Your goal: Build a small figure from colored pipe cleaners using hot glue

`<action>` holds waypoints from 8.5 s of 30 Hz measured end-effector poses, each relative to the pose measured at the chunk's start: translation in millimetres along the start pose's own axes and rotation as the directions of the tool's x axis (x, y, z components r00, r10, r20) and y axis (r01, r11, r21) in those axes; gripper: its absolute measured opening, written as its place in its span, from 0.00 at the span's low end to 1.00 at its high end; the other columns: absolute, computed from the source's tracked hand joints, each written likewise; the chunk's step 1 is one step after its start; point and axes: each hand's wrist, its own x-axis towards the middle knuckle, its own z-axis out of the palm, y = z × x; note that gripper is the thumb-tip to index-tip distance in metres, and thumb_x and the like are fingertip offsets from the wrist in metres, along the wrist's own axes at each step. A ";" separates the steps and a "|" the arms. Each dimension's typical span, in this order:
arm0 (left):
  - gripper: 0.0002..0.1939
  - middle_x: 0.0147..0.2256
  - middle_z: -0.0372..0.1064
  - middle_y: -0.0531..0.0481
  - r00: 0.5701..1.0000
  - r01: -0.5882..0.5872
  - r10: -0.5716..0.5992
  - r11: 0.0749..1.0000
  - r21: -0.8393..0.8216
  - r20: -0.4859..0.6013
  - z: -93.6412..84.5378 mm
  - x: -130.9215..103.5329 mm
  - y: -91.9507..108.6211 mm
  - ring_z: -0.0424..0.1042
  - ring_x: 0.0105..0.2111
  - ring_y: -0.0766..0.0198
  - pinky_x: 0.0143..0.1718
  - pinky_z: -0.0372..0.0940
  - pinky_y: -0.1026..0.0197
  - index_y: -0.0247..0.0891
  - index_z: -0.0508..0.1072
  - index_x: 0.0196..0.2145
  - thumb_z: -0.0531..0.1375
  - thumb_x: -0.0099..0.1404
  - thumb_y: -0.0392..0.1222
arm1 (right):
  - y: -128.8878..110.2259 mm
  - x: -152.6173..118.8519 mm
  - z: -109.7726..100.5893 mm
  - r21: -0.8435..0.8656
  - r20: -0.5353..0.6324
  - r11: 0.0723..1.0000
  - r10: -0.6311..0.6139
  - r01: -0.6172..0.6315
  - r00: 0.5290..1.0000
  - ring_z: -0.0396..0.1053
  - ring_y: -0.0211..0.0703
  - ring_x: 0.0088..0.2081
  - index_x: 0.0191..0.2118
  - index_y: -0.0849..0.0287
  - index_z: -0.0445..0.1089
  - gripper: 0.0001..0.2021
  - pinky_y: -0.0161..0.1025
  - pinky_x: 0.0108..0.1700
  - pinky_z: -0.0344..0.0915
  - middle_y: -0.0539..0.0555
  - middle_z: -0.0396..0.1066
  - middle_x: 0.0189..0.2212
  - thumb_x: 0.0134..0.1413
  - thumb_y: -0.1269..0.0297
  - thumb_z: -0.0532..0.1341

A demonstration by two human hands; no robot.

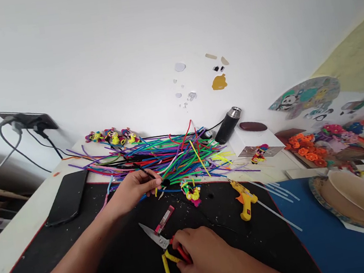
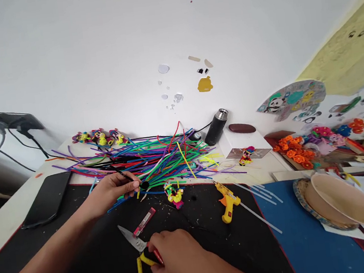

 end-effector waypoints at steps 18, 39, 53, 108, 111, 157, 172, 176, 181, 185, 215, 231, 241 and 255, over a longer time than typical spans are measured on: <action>0.24 0.24 0.73 0.51 0.964 -0.089 0.068 0.993 -0.072 -0.256 4.5 10.1 8.1 0.67 0.23 0.65 0.25 0.62 0.64 0.37 0.80 0.32 0.75 0.52 0.61 | 33.1 -4.4 32.1 0.980 0.191 0.071 -0.033 -0.188 0.981 0.63 0.31 0.16 0.55 0.61 0.70 0.37 0.28 0.19 0.56 0.49 0.75 0.27 0.43 0.46 0.79; 0.25 0.28 0.79 0.48 0.899 -0.171 0.237 0.964 0.202 -0.368 26.2 5.8 27.9 0.72 0.27 0.59 0.28 0.64 0.61 0.38 0.81 0.35 0.70 0.58 0.65 | 32.1 16.7 3.5 0.989 -0.148 0.021 -0.008 0.148 0.989 0.82 0.52 0.30 0.56 0.62 0.67 0.46 0.36 0.29 0.71 0.62 0.80 0.32 0.45 0.25 0.68; 0.10 0.36 0.80 0.48 0.824 -0.327 0.491 0.819 0.471 -0.282 26.1 1.2 14.6 0.78 0.38 0.55 0.41 0.70 0.57 0.42 0.80 0.37 0.64 0.69 0.51 | 18.5 17.2 -11.1 0.972 -0.111 0.216 0.085 0.090 0.990 0.72 0.38 0.17 0.53 0.61 0.65 0.39 0.31 0.18 0.63 0.55 0.76 0.29 0.55 0.27 0.63; 0.11 0.38 0.80 0.48 0.733 -0.657 0.533 0.396 0.641 0.422 32.4 -39.2 -11.1 0.79 0.37 0.61 0.39 0.72 0.64 0.42 0.77 0.44 0.55 0.76 0.33 | 18.4 32.2 35.2 0.979 0.016 0.191 0.250 -0.065 0.968 0.54 0.32 0.09 0.35 0.56 0.63 0.29 0.28 0.12 0.49 0.38 0.57 0.11 0.55 0.32 0.65; 0.09 0.39 0.80 0.47 0.789 -0.579 0.545 0.507 0.639 0.282 26.2 -26.9 -4.6 0.80 0.38 0.61 0.42 0.72 0.63 0.42 0.78 0.43 0.56 0.76 0.37 | 16.9 29.4 30.0 0.976 0.036 0.206 0.184 -0.074 0.982 0.54 0.32 0.09 0.37 0.55 0.63 0.30 0.29 0.12 0.50 0.37 0.59 0.13 0.53 0.30 0.65; 0.13 0.38 0.77 0.44 0.864 -0.499 0.199 0.221 0.838 0.462 22.1 -7.4 -53.5 0.75 0.38 0.53 0.44 0.68 0.51 0.39 0.80 0.42 0.55 0.76 0.38 | -13.8 9.1 -18.7 -0.308 0.105 0.925 -0.200 0.223 0.974 0.81 0.53 0.33 0.46 0.63 0.74 0.16 0.42 0.25 0.66 0.57 0.82 0.35 0.64 0.55 0.69; 0.22 0.26 0.71 0.51 0.978 0.165 -0.144 0.977 -0.137 0.149 70.4 13.4 7.1 0.65 0.26 0.65 0.29 0.60 0.63 0.37 0.79 0.30 0.73 0.57 0.60 | 46.8 17.4 -38.4 0.773 -0.495 0.590 0.331 0.233 0.804 0.59 0.33 0.16 0.39 0.59 0.76 0.16 0.32 0.21 0.57 0.44 0.65 0.17 0.67 0.50 0.62; 0.21 0.26 0.71 0.51 0.967 0.153 -0.125 0.982 -0.113 0.223 84.1 27.7 19.6 0.64 0.26 0.66 0.29 0.59 0.64 0.37 0.79 0.32 0.72 0.59 0.60 | 58.9 24.2 -60.1 0.820 -0.538 0.467 0.431 0.332 0.724 0.54 0.32 0.15 0.41 0.60 0.73 0.18 0.31 0.18 0.51 0.41 0.62 0.16 0.63 0.47 0.65; 0.23 0.25 0.69 0.53 0.978 0.131 -0.105 0.982 -0.139 0.178 94.4 39.9 26.1 0.63 0.25 0.67 0.29 0.58 0.64 0.37 0.77 0.29 0.73 0.56 0.61 | 59.5 26.8 -73.8 0.800 -0.574 0.456 0.396 0.389 0.717 0.55 0.31 0.15 0.45 0.60 0.74 0.19 0.30 0.18 0.53 0.42 0.63 0.18 0.63 0.47 0.65; 0.24 0.24 0.68 0.54 0.982 0.143 -0.126 0.983 -0.119 0.142 97.1 41.0 23.9 0.61 0.24 0.68 0.27 0.56 0.64 0.37 0.77 0.28 0.74 0.55 0.62 | 65.0 28.0 -61.7 0.776 -0.603 0.473 0.364 0.418 0.710 0.57 0.32 0.17 0.48 0.59 0.75 0.18 0.30 0.19 0.54 0.42 0.63 0.18 0.63 0.50 0.66; 0.20 0.21 0.65 0.55 0.984 0.128 -0.132 0.991 0.041 0.116 109.3 33.9 18.0 0.58 0.22 0.67 0.25 0.52 0.63 0.38 0.77 0.25 0.72 0.56 0.58 | 84.8 25.8 -36.3 0.464 -0.761 0.855 0.250 0.233 0.598 0.55 0.35 0.20 0.46 0.57 0.83 0.13 0.34 0.27 0.56 0.43 0.60 0.17 0.65 0.57 0.64; 0.21 0.20 0.64 0.56 0.984 0.133 -0.138 0.990 0.049 0.109 109.0 34.6 9.3 0.58 0.21 0.68 0.24 0.52 0.63 0.37 0.76 0.25 0.72 0.58 0.58 | 85.0 25.7 -37.6 0.459 -0.783 0.844 0.237 0.277 0.574 0.56 0.35 0.20 0.42 0.59 0.83 0.13 0.34 0.25 0.54 0.46 0.67 0.18 0.66 0.57 0.64; 0.21 0.23 0.72 0.52 0.967 0.157 -0.167 0.985 0.070 0.191 103.4 33.7 23.4 0.66 0.24 0.66 0.27 0.60 0.65 0.36 0.79 0.27 0.72 0.58 0.58 | 87.5 25.9 -36.5 0.441 -0.788 0.844 0.201 0.306 0.581 0.60 0.35 0.20 0.47 0.57 0.81 0.11 0.33 0.28 0.57 0.43 0.62 0.18 0.65 0.60 0.64; 0.21 0.24 0.73 0.51 0.967 0.158 -0.179 0.980 0.121 0.181 104.8 31.0 22.1 0.66 0.24 0.66 0.27 0.59 0.64 0.36 0.80 0.28 0.71 0.59 0.59 | 84.8 24.6 -34.2 0.441 -0.781 0.849 0.203 0.292 0.591 0.60 0.35 0.21 0.45 0.56 0.80 0.07 0.33 0.28 0.56 0.43 0.63 0.19 0.64 0.63 0.65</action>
